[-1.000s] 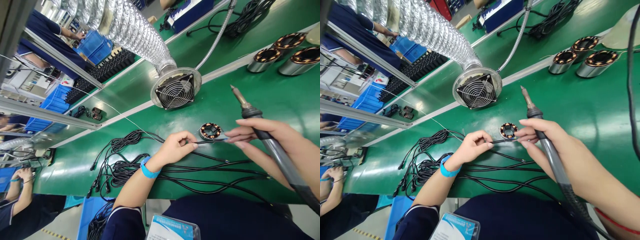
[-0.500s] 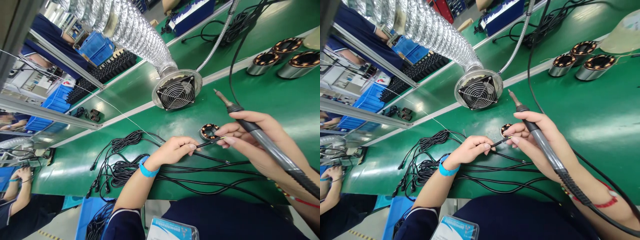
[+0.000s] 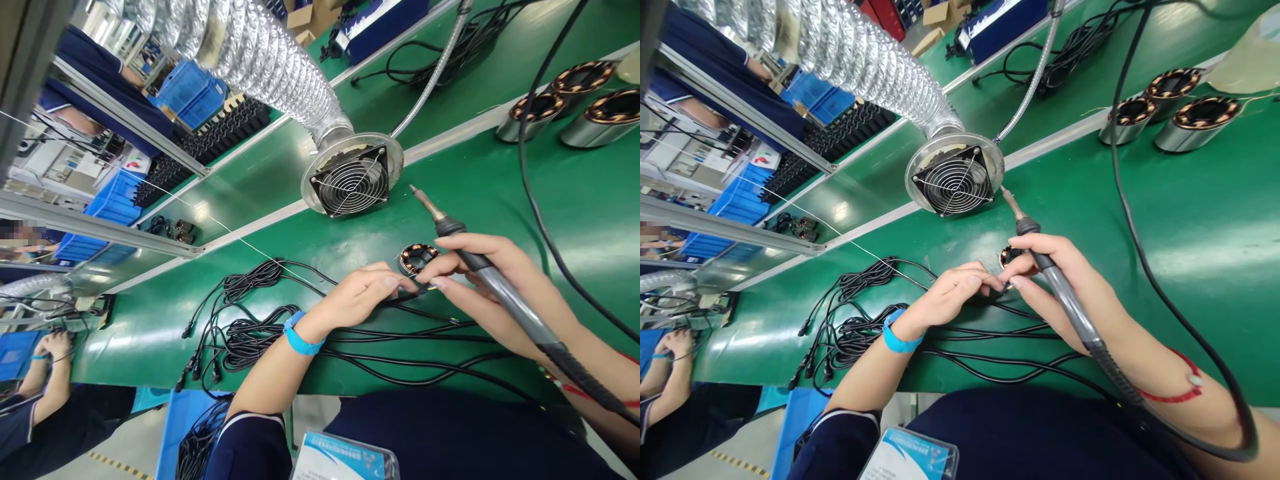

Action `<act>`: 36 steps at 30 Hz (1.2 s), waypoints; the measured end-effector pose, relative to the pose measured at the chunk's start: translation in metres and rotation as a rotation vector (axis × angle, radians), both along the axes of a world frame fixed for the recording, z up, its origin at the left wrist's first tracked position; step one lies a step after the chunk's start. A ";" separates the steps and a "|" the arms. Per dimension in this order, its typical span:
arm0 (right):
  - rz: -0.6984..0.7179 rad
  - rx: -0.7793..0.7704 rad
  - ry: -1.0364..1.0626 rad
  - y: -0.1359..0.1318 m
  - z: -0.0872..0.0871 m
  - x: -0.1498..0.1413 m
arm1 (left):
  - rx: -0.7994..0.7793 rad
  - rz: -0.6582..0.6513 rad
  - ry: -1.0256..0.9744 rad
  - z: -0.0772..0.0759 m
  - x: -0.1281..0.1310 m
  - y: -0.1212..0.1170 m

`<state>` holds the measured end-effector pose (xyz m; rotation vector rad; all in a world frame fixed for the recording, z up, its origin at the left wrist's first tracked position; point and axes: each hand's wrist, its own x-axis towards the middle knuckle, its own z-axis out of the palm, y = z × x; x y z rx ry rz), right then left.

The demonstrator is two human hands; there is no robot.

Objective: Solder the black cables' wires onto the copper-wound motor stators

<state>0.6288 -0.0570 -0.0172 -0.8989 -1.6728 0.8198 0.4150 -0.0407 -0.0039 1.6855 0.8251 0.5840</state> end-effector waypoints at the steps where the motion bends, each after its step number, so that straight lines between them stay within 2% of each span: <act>1: -0.002 0.027 -0.027 0.000 -0.002 -0.001 | 0.027 0.006 0.003 0.000 0.003 -0.001; 5: 0.002 0.075 -0.039 0.000 -0.004 -0.004 | 0.053 0.018 0.037 0.000 0.009 -0.002; 11: -0.007 0.135 -0.097 0.002 0.002 -0.005 | 0.021 0.038 0.083 0.005 0.013 -0.004; 13: -0.013 0.133 -0.108 0.001 0.003 -0.006 | -0.087 0.062 0.026 0.007 0.016 -0.007; 16: -0.025 0.113 -0.113 0.001 0.002 -0.008 | -0.437 0.148 -0.110 0.010 0.022 -0.013; 18: -0.029 0.109 -0.122 0.001 0.001 -0.008 | -0.575 0.239 -0.178 0.010 0.026 -0.015; 23: -0.110 0.077 -0.285 0.001 0.001 0.003 | -0.550 0.532 -0.157 0.002 0.031 -0.008; 26: -0.176 0.040 -0.340 -0.005 0.006 0.014 | -0.554 0.631 -0.124 -0.001 0.029 -0.002; 29: -0.221 0.030 -0.281 -0.013 0.005 0.021 | -0.547 0.630 -0.117 -0.003 0.027 -0.001; 32: -0.252 0.092 -0.194 -0.017 -0.002 0.024 | -0.538 0.615 -0.134 -0.003 0.026 -0.002; 36: -0.219 0.122 -0.101 -0.016 -0.010 0.027 | -0.547 0.612 -0.141 -0.004 0.026 -0.002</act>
